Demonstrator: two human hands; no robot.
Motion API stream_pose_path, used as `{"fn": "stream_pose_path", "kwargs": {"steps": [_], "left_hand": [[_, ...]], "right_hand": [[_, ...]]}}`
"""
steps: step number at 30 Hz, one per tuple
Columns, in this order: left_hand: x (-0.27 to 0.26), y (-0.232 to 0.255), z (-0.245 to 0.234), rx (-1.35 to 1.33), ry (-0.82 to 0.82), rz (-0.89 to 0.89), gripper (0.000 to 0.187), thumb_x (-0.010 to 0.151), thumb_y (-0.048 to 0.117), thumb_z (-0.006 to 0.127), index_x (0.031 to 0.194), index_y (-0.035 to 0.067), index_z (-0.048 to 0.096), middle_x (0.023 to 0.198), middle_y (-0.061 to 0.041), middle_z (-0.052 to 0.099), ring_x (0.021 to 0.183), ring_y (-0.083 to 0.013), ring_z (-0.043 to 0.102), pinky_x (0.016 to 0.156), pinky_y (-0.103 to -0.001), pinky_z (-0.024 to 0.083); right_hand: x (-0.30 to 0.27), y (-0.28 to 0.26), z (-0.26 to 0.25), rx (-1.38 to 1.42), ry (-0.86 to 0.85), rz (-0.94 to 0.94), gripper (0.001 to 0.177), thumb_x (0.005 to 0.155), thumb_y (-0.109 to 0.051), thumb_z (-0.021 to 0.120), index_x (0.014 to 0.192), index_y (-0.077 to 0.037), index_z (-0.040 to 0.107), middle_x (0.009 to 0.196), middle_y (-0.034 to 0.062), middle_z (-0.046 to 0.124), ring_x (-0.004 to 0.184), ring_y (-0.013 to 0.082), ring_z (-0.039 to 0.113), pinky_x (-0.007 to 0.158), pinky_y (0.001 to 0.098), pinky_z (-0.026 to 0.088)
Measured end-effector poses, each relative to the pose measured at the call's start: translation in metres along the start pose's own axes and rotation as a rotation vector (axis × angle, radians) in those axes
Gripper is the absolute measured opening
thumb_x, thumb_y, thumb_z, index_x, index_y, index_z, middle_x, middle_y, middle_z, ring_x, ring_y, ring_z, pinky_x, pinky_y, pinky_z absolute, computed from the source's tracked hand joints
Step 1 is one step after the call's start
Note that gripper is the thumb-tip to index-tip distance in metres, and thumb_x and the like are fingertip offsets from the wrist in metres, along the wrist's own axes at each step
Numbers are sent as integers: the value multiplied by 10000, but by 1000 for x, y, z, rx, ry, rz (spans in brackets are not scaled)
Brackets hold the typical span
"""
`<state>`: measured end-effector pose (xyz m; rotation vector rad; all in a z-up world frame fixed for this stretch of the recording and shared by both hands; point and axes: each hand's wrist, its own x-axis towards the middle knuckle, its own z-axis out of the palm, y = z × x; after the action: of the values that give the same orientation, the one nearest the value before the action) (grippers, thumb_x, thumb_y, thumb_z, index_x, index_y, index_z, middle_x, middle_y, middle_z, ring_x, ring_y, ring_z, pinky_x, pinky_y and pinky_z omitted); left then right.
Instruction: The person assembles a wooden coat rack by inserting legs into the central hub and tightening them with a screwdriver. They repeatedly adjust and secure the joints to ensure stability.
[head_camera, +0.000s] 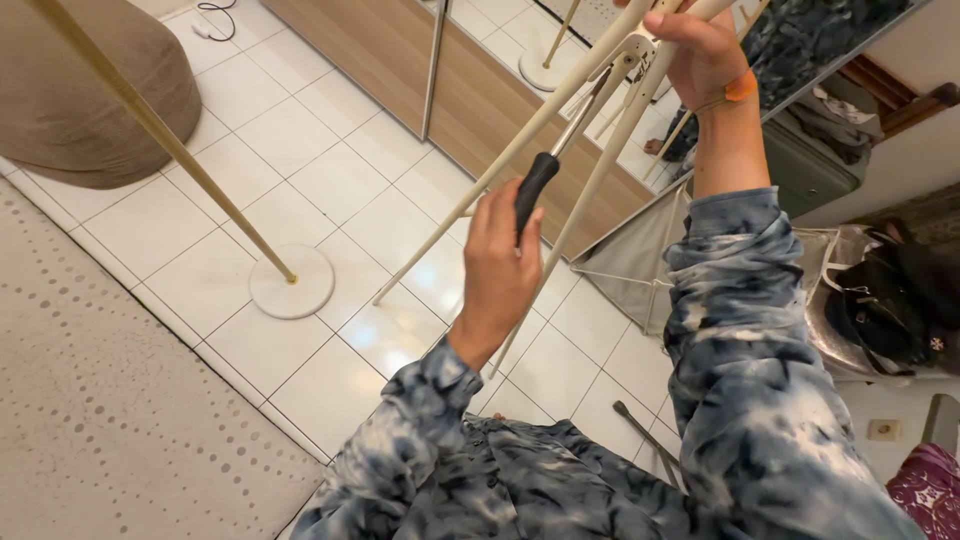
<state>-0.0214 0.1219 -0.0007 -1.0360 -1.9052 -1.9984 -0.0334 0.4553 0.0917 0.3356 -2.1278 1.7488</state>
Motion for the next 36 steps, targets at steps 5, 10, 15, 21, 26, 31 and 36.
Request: {"fn": "stream_pose_path", "kwargs": {"steps": [5,10,15,21,26,31,36], "left_hand": [[11,-5,17,167,-32,153,403,1001,16,654,1365,-65,503,1236,-211,565,1104,-380,593,930,-448,525],[15,-11,21,236,-65,222,421,988,-1,653,1369,-78,493,1244,-208,550,1095,-363,586,922,-430,536],[20,-14,23,261,-79,260,428,983,-11,653,1368,-104,491,1232,-211,548,1066,-355,581,895,-421,538],[21,-11,20,327,-73,305,409,965,-38,660,1342,-117,523,1198,-196,577,1011,-324,579,849,-396,540],[23,-2,21,402,-52,346,422,926,-92,651,1330,-122,534,1190,-194,576,990,-315,576,841,-388,543],[17,-6,23,406,-52,354,448,887,-124,646,1323,-124,543,1198,-197,582,969,-309,575,822,-385,545],[12,-23,30,407,-27,357,492,866,-134,637,1347,-125,534,1211,-199,583,964,-309,586,799,-384,549]], "right_hand": [[-15,21,22,14,119,-67,622,1053,-626,609,1389,-103,594,1301,58,655,1269,196,598,1107,374,469],[-24,53,14,68,262,-31,959,968,-786,527,1616,-91,399,1519,38,540,1416,187,515,1239,395,433],[-28,64,13,68,300,-18,1015,956,-809,504,1654,-100,301,1610,40,448,1495,205,446,1279,386,403],[-25,62,20,49,284,-18,1047,947,-829,469,1658,-85,275,1610,55,458,1474,203,458,1252,371,410],[-21,61,22,69,314,-4,1043,942,-824,473,1632,-57,314,1511,50,496,1390,194,485,1197,365,435],[-23,61,24,86,336,-2,1002,942,-821,477,1575,-50,385,1341,45,550,1247,174,524,1097,347,468],[-21,60,25,110,357,7,973,946,-811,484,1548,-51,401,1289,32,547,1195,162,529,1047,334,476]]}}
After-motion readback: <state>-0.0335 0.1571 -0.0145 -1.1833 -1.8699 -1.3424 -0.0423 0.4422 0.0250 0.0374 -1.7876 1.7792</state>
